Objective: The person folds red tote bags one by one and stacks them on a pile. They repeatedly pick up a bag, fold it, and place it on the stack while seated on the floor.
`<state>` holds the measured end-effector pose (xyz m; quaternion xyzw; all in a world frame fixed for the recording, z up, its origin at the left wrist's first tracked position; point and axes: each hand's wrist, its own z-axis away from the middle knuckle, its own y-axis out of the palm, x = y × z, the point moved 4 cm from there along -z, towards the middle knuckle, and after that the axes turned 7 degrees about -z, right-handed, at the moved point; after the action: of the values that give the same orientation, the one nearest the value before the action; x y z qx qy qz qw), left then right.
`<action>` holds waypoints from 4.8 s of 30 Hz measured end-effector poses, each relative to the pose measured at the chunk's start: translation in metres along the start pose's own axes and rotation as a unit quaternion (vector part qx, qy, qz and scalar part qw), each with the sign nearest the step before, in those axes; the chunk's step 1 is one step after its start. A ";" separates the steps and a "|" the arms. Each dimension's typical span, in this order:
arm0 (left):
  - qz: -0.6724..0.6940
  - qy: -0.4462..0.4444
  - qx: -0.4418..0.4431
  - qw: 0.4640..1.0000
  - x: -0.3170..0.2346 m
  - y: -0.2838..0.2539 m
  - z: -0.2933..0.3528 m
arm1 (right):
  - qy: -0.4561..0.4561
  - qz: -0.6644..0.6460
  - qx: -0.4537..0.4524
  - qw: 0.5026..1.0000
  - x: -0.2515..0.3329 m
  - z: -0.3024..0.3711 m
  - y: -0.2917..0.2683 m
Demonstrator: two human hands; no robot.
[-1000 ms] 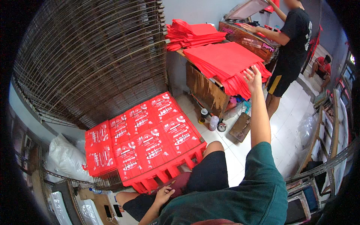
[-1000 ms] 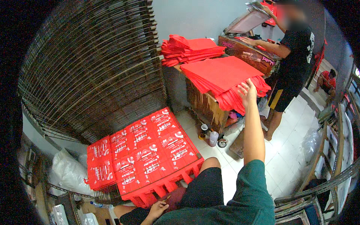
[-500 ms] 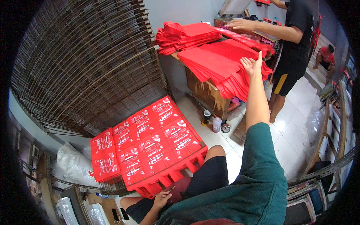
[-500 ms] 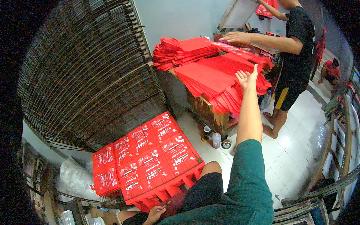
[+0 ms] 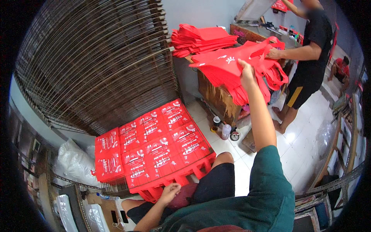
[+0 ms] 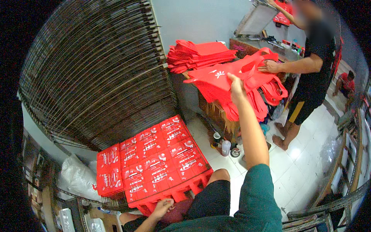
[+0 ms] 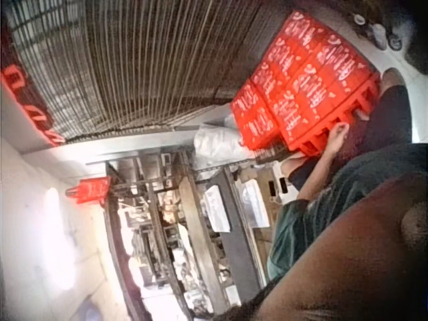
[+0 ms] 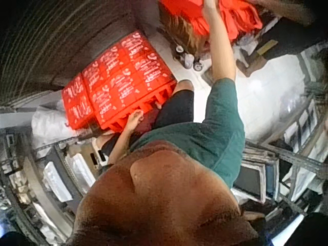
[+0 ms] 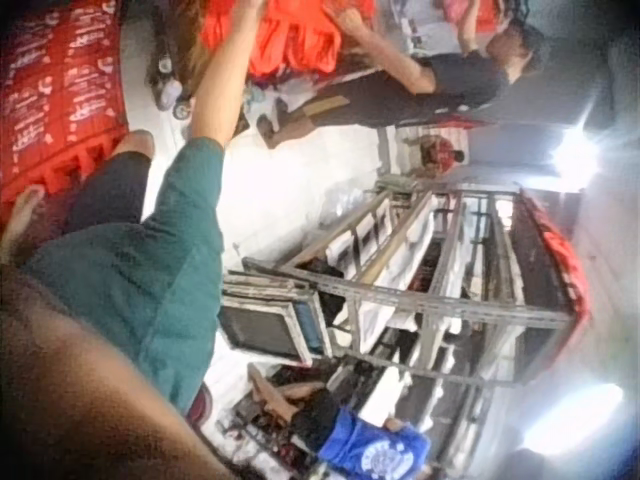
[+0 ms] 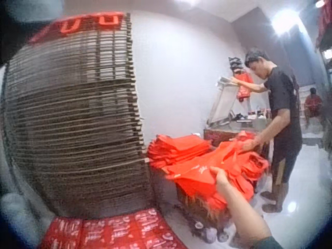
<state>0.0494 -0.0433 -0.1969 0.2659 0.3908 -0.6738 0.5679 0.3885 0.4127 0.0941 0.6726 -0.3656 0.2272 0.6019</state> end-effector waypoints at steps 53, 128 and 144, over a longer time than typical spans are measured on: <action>0.363 0.360 -0.284 0.811 -0.149 -0.349 0.358 | 0.743 -0.061 0.419 0.519 -0.373 0.592 0.211; 0.292 0.207 -0.077 0.930 -0.176 -0.278 0.224 | 0.445 0.021 0.439 0.781 -0.370 0.467 0.163; 0.394 0.196 0.074 0.895 -0.289 -0.194 0.026 | 0.508 -0.152 0.177 0.829 -0.348 0.348 -0.038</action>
<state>-0.0755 0.1057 0.0932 0.5656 0.3067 -0.3563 0.6776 0.1516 0.1491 -0.2494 0.6043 0.1454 0.5037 0.6000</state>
